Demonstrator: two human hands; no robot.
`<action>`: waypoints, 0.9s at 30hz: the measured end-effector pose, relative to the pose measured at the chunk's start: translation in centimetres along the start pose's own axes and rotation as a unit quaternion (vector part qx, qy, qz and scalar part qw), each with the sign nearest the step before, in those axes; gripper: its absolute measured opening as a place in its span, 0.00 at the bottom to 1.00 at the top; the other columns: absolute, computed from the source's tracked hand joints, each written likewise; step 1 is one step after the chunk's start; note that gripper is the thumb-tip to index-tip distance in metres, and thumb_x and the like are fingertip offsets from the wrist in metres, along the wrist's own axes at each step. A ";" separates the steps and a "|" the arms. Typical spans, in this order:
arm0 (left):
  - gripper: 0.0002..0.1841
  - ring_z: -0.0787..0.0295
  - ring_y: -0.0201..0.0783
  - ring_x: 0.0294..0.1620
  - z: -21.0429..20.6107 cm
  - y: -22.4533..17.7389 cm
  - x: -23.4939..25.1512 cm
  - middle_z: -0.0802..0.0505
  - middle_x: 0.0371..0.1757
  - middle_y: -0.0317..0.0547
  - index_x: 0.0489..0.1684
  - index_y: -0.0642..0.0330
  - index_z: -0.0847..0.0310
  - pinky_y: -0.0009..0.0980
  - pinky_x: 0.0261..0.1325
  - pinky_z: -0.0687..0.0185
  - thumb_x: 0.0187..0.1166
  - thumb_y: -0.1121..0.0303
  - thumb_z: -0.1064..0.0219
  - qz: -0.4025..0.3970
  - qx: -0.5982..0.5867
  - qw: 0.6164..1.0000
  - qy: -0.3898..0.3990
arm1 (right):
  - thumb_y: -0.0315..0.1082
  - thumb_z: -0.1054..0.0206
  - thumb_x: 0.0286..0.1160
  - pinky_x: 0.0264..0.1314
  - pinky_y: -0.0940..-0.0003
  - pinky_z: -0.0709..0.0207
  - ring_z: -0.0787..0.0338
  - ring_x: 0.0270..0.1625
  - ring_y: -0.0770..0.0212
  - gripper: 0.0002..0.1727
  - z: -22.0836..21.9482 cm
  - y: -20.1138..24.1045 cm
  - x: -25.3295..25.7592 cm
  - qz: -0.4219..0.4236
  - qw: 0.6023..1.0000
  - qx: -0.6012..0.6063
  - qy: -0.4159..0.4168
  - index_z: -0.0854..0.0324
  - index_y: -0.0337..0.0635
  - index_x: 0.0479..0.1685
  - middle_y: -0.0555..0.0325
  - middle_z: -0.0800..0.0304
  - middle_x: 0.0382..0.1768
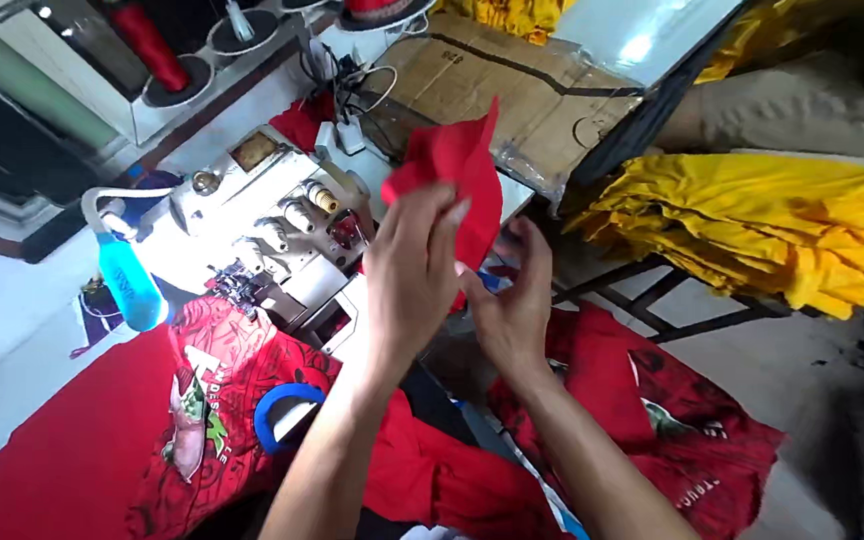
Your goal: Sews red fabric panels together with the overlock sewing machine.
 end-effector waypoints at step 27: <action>0.09 0.07 0.35 0.50 19.5 13.6 -13.7 0.04 0.49 0.42 0.48 0.55 0.07 0.41 0.57 0.13 0.83 0.63 0.31 0.221 0.205 0.951 -0.062 | 0.54 0.48 0.92 0.50 0.53 0.15 0.09 0.45 0.59 0.24 -18.2 4.6 -9.6 -0.153 0.925 0.048 0.345 0.15 0.44 0.58 0.55 0.09 0.45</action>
Point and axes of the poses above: each hand's wrist, its own x-axis towards the middle knuckle, its own z-axis out of the back of the hand, y = z × x, the point moved 9 cm from there along x, towards the middle knuckle
